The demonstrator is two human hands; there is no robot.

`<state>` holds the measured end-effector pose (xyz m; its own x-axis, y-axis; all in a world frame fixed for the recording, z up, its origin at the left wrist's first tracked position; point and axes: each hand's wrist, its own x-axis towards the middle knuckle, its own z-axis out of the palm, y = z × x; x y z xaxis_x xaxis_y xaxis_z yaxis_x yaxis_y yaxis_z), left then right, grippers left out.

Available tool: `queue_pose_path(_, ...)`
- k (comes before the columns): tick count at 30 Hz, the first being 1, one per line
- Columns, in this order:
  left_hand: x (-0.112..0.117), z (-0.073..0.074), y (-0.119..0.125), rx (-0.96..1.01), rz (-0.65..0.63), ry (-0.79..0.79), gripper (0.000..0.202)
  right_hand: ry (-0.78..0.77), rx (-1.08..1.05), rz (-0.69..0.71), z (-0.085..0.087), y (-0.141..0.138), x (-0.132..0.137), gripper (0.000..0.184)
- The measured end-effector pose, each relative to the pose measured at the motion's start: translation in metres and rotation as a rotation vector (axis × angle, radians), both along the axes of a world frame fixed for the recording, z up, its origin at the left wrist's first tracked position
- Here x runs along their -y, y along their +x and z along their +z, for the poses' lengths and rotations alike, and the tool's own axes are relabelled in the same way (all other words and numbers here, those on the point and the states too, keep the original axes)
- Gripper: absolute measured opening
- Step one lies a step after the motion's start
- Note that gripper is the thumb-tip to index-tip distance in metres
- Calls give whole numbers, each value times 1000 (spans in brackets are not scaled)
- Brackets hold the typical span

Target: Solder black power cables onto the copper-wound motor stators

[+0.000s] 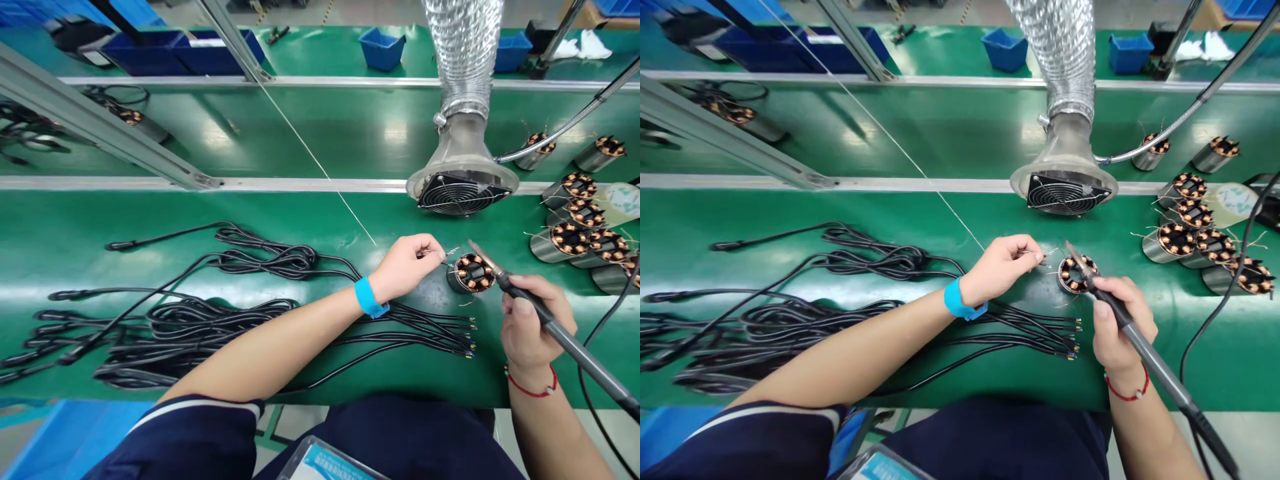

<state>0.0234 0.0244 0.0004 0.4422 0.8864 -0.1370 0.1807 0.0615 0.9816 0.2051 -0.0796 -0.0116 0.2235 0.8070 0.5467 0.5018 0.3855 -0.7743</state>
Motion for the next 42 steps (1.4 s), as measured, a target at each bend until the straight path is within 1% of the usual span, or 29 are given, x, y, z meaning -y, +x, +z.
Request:
queue_pose_path(3,1,1,0,-5,-5,8,13,113,18,41,-5,-2,-2,16)
queue_pose_path(6,2,2,-1,13,-12,13,13,148,40,68,-5,-4,-5,19)
queue_pose_path(8,2,2,-2,26,-12,14,12,153,39,71,-4,-4,-6,19)
queue_pose_path(13,2,3,-2,41,-13,35,13,86,67,86,-4,-4,-5,17)
queue_pose_path(18,2,3,-2,43,-8,20,12,114,43,65,-6,-6,-5,17)
queue_pose_path(23,2,4,-1,54,0,13,13,92,58,49,-5,-6,-5,18)
queue_pose_path(27,2,3,0,77,11,13,13,141,80,27,-5,-6,-7,19)
queue_pose_path(31,2,3,1,90,11,-4,12,204,110,55,-5,-4,-11,21)
queue_pose_path(36,2,4,1,86,12,-3,12,263,87,64,-5,-3,-13,21)
queue_pose_path(39,2,5,1,82,14,3,13,285,83,83,-7,-3,-14,21)
queue_pose_path(42,2,5,0,82,19,5,13,271,81,100,-7,-3,-14,21)
